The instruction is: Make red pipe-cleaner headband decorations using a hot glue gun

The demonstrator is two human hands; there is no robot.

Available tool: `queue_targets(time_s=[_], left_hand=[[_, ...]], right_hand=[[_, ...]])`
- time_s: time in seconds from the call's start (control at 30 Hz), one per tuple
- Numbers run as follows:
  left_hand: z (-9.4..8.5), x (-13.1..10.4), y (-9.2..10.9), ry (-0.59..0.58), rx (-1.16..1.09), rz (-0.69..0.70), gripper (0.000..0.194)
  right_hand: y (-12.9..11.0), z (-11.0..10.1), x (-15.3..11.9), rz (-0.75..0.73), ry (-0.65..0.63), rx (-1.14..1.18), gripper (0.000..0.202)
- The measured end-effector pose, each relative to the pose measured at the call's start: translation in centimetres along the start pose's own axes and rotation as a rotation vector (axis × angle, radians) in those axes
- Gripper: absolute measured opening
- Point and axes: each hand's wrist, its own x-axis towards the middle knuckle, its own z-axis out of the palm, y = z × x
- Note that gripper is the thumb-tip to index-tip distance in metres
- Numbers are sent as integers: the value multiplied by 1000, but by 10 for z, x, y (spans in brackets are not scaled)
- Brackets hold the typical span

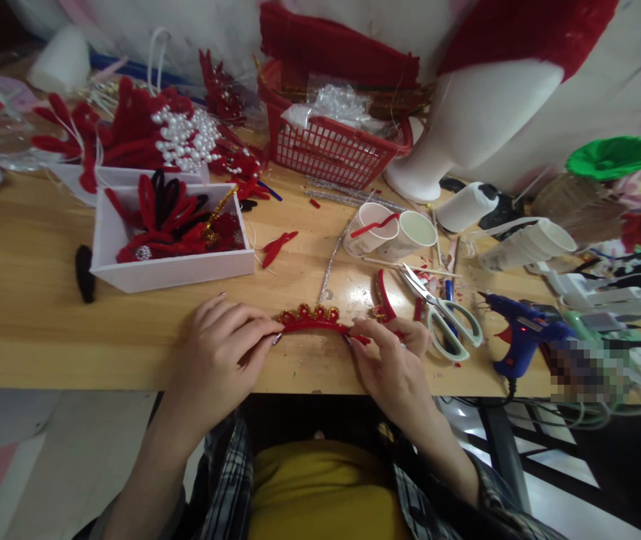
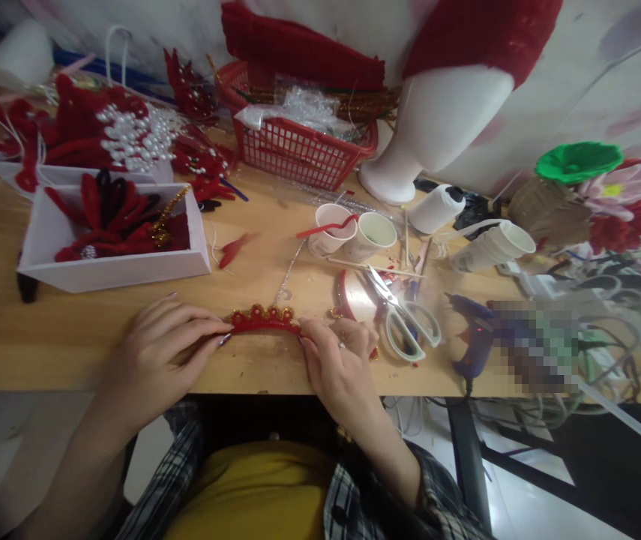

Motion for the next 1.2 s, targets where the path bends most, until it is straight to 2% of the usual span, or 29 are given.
queue_targets(time_s=[0.13,0.3,0.53,0.7,0.8,0.93,1.07,1.13,1.2], left_hand=[[0,1,0,-3,0,-8,12],[0,0,0,7,5,-3,12],[0,0,0,0,5,-7,13],[-1,0,2,23,13,2,14],[-1,-1,2,31,21,-17,14],[-2,-1,2,50,20,-48,12],[-6,5,14,177,-49,-47,15],[-6,13,29,233,-127,-39,15],[-2,24,47,224,-242,-26,14]], right_hand=[[-1,-1,0,-19,-3,-45,38],[-2,-6,-2,-39,33,-3,54],[-3,-7,-3,-69,-13,-41,37],[-6,-10,-2,-26,1,13,41],[-5,-12,0,53,108,86,31],[-2,-14,3,220,255,303,18],[-1,-17,2,425,259,615,12],[-2,-19,2,565,241,855,8],[-5,-21,3,694,212,1088,4]])
